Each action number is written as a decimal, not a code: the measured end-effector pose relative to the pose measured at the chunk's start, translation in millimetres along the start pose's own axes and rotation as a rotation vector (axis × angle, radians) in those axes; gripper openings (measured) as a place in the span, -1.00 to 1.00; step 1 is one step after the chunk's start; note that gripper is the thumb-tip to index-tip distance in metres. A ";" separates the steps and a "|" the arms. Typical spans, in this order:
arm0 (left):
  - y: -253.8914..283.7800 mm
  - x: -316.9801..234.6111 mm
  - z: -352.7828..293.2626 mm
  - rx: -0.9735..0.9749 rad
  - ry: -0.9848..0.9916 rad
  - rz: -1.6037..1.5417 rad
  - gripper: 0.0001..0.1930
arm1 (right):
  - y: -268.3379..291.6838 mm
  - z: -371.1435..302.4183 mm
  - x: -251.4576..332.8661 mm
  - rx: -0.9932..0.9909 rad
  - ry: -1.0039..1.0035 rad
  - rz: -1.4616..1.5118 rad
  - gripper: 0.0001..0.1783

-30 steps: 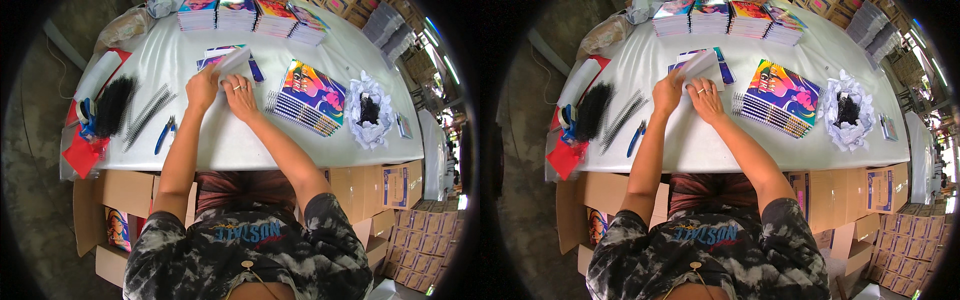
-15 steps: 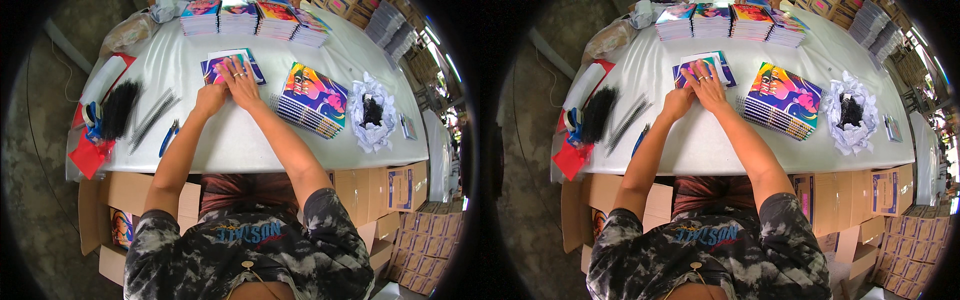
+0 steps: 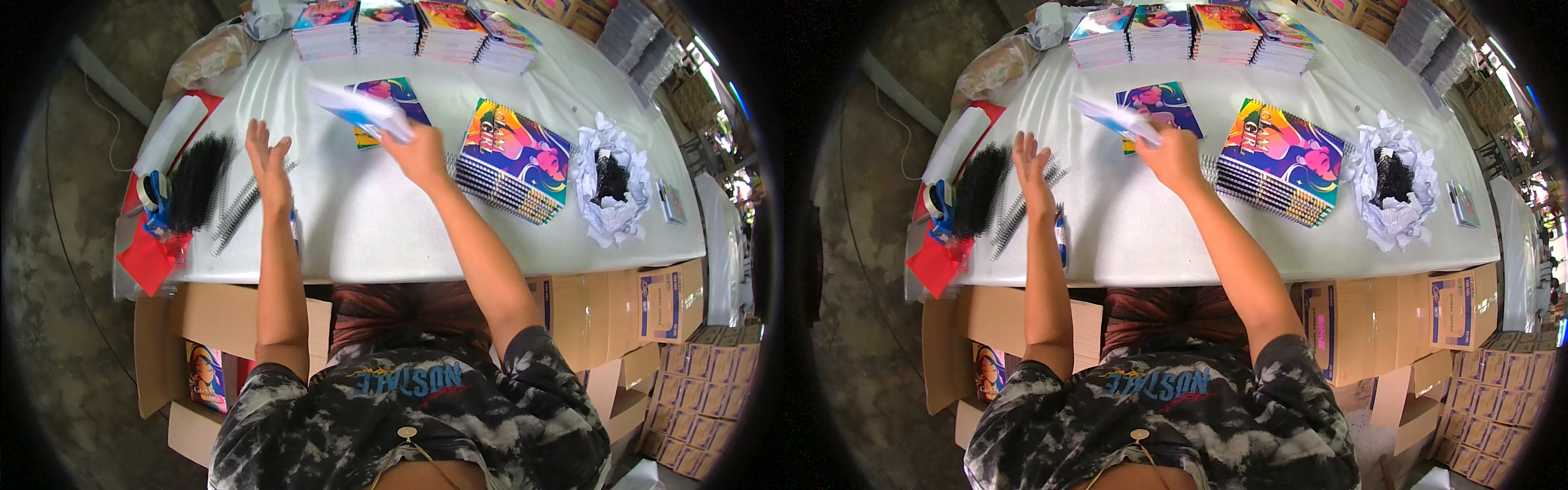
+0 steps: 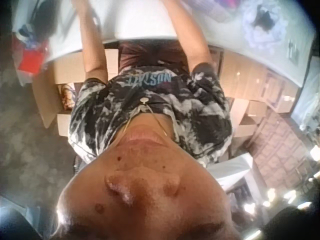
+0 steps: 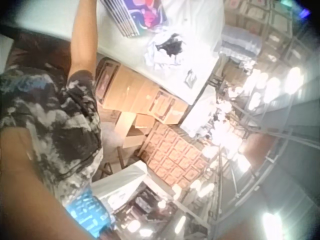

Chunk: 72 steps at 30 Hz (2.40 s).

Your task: The person repeatedly picks up a spiral notebook and a metal coil, inserts the coil through the punched holes, and bends the ends to secure it. The person stacks the finished notebooks on the table. The process is repeated for multiple notebooks.

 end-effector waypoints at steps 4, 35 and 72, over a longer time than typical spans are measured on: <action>-3.8 3.5 -15.6 0.159 0.150 -0.104 -0.16 | 44.8 -44.8 8.8 0.080 -0.208 0.520 -0.64; 100.7 32.2 15.5 0.235 -0.058 1.379 -0.64 | 85.4 -113.9 -27.0 0.271 -0.128 0.682 -0.67; -31.4 -53.4 -25.2 0.909 0.190 0.375 -0.76 | 91.2 -119.0 -22.8 0.190 -0.039 0.661 -0.70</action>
Point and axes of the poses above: each hand's wrist, its own z-axis towards the middle knuckle, its own y-axis out of the back of the hand, x = y × z, the point moved 4 cm from there along z, towards the middle knuckle, and after that the axes turned 2 degrees about -x, right-handed, at the moved point
